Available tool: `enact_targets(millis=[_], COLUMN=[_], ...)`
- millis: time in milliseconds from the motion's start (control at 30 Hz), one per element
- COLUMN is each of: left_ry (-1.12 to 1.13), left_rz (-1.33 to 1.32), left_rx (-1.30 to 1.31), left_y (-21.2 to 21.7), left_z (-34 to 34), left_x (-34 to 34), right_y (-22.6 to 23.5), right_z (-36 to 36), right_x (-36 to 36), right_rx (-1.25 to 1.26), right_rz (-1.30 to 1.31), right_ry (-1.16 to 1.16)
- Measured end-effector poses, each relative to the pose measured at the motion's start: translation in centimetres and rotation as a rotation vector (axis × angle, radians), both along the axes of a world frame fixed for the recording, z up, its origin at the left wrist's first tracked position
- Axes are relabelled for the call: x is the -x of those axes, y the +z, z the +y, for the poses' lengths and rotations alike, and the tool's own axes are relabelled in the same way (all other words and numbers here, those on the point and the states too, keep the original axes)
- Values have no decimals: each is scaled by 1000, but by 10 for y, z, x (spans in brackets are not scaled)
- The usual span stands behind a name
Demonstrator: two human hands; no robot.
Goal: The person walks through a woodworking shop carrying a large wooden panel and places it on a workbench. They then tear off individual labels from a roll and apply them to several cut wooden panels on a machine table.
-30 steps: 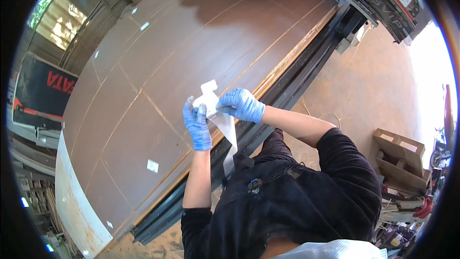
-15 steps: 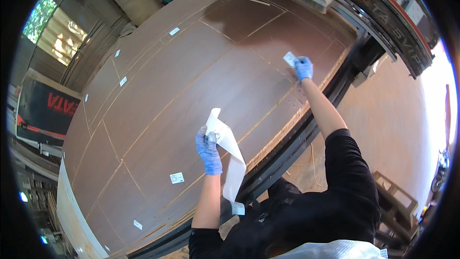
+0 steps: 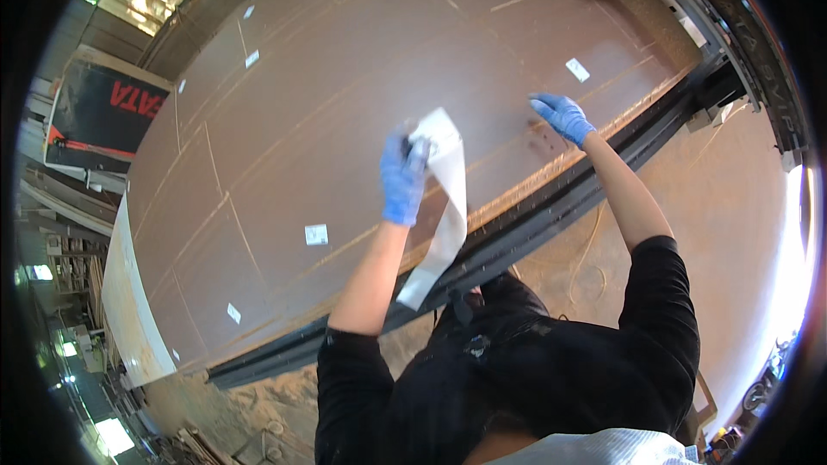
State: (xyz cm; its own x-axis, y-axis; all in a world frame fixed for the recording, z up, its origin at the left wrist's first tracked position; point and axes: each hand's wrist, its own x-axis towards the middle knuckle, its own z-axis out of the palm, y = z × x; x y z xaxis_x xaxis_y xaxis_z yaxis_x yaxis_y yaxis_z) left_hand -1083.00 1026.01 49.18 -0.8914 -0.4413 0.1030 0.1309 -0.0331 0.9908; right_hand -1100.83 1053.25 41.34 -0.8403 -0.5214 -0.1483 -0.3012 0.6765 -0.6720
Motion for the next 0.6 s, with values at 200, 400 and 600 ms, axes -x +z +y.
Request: enact_targets(millis=[200, 400, 600], left_ry=[-113, -154, -184], left_rz=[-22, 89, -197], left_rx=[4, 108, -49], left_y=[17, 12, 7], left_z=[29, 36, 56], left_x=[0, 21, 84], right_y=[95, 91, 63], right_z=[-77, -80, -53], right_x=[-114, -93, -22], right_rx=[787, 764, 558], right_rz=[-101, 209, 396], right_ry=[-23, -44, 179])
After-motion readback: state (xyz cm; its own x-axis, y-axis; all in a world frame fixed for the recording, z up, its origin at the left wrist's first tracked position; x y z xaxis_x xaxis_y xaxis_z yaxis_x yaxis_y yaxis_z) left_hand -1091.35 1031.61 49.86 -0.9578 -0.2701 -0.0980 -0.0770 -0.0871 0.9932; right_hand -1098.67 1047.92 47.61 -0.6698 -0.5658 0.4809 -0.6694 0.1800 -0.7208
